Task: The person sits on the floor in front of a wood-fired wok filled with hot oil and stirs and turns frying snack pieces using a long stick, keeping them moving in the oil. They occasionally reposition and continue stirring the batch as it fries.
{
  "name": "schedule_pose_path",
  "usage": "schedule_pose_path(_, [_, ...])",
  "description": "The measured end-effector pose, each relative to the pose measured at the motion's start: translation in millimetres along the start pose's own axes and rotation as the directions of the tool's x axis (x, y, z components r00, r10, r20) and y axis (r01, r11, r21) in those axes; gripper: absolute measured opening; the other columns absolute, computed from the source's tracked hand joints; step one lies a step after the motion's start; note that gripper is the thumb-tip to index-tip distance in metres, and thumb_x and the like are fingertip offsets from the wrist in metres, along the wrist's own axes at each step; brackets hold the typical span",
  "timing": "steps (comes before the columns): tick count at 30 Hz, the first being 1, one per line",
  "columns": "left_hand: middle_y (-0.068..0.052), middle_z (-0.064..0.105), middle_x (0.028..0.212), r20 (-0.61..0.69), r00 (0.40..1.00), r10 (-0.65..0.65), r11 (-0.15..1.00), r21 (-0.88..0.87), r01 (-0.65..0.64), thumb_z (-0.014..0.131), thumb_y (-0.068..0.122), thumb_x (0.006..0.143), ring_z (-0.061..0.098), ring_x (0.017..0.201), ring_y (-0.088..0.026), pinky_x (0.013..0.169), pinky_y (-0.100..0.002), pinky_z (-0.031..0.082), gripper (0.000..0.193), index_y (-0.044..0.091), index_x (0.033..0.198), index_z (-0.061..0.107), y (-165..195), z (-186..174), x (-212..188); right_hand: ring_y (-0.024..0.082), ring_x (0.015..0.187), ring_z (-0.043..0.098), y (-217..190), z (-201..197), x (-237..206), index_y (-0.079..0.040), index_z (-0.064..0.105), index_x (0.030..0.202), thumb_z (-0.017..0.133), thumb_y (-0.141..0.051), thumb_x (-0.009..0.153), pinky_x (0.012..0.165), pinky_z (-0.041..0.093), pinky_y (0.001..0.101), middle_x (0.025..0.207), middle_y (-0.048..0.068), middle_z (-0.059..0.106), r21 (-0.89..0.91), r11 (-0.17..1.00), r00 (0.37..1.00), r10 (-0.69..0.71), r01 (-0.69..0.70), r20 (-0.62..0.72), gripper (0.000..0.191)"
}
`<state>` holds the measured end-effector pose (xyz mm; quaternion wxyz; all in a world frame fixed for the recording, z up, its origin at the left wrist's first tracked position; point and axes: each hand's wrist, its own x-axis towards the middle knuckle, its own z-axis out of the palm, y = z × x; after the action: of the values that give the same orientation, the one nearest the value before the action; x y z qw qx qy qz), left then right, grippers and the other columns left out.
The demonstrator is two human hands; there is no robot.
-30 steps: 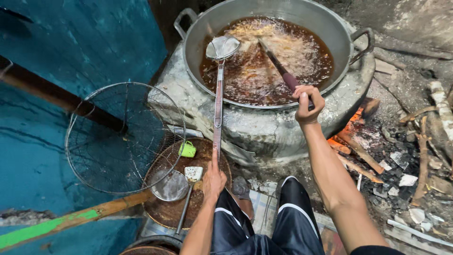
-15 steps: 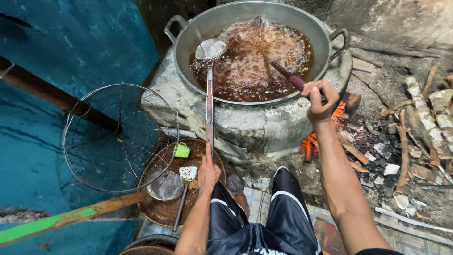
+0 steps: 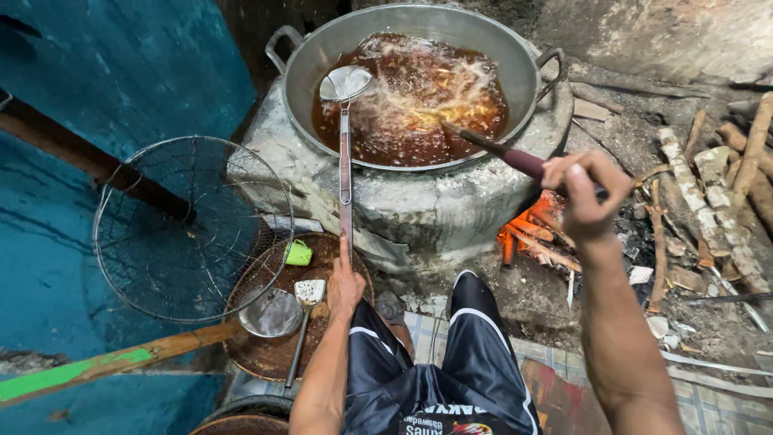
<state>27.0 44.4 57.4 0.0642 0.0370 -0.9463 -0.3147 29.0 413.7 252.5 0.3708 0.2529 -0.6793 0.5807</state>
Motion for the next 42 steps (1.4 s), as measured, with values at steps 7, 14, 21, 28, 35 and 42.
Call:
schedule_pose_path(7, [-0.024, 0.059, 0.114, -0.041, 0.998, 0.037, 0.999, -0.027, -0.038, 0.06, 0.006, 0.076, 0.065, 0.087, -0.049, 0.075, -0.057, 0.054, 0.105, 0.029, 0.164, 0.008, -8.4, 4.3, 1.7, 0.022, 0.069, 0.062, -52.0, -62.0, 3.1, -0.001, 0.05, 0.087, 0.049, -0.013, 0.113, 0.087, 0.06, 0.046, 0.08, 0.015, 0.062, 0.068, 0.997, 0.999, 0.035, -0.036, 0.012, 0.029])
schedule_pose_path(14, [-0.023, 0.061, 0.114, -0.036, 0.999, 0.003, 0.999, -0.044, -0.004, 0.059, 0.006, 0.077, 0.066, 0.089, -0.048, 0.075, -0.057, 0.055, 0.103, 0.03, 0.165, 0.011, -16.3, 9.5, 6.7, 0.017, 0.075, 0.054, 25.1, -197.0, -3.5, -0.013, 0.048, 0.089, 0.054, -0.044, 0.113, 0.092, 0.05, 0.0371, 0.08, 0.002, 0.049, 0.038, 0.999, 0.964, 0.012, -0.023, 0.266, 0.04])
schedule_pose_path(21, [-0.024, 0.06, 0.119, -0.049, 0.998, 0.027, 0.997, -0.072, -0.03, 0.058, 0.005, 0.075, 0.066, 0.084, -0.049, 0.07, -0.057, 0.055, 0.103, 0.029, 0.163, 0.009, -33.3, 21.1, 15.0, 0.02, 0.069, 0.051, 47.0, -138.5, -20.5, -0.009, 0.045, 0.093, 0.049, -0.041, 0.115, 0.082, 0.05, 0.0376, 0.08, 0.008, 0.045, 0.171, 0.985, 0.995, -0.02, 0.003, 0.098, 0.039])
schedule_pose_path(28, [-0.022, 0.06, 0.112, 0.019, 0.999, -0.041, 0.998, -0.043, 0.042, 0.059, 0.006, 0.077, 0.066, 0.081, -0.049, 0.073, -0.058, 0.054, 0.104, 0.03, 0.164, 0.008, -49.2, 30.7, 21.9, 0.025, 0.053, 0.052, 35.5, 15.7, 10.7, -0.005, 0.043, 0.097, 0.05, -0.016, 0.109, 0.064, 0.055, 0.0449, 0.069, 0.017, 0.052, 0.249, 0.965, 0.992, -0.049, 0.078, -0.118, 0.018])
schedule_pose_path(35, [-0.023, 0.058, 0.112, 0.026, 0.999, -0.047, 0.998, -0.048, 0.048, 0.059, 0.007, 0.076, 0.066, 0.078, -0.049, 0.07, -0.059, 0.054, 0.104, 0.029, 0.164, 0.007, -55.4, 34.4, 25.1, 0.024, 0.065, 0.06, 81.3, 81.7, 10.2, -0.003, 0.044, 0.098, 0.047, -0.01, 0.108, 0.077, 0.06, 0.0457, 0.074, 0.017, 0.057, 0.201, 0.973, 0.992, -0.096, 0.112, -0.086, 0.013])
schedule_pose_path(42, [-0.021, 0.059, 0.114, 0.028, 0.997, -0.068, 0.997, -0.031, 0.069, 0.058, 0.006, 0.076, 0.067, 0.08, -0.049, 0.073, -0.058, 0.055, 0.105, 0.032, 0.163, 0.007, -52.0, 29.8, 25.6, 0.022, 0.074, 0.062, 137.2, 115.1, 18.1, -0.001, 0.045, 0.094, 0.043, -0.002, 0.102, 0.087, 0.059, 0.0452, 0.083, 0.015, 0.06, 0.127, 0.982, 0.99, -0.132, 0.137, -0.051, 0.009])
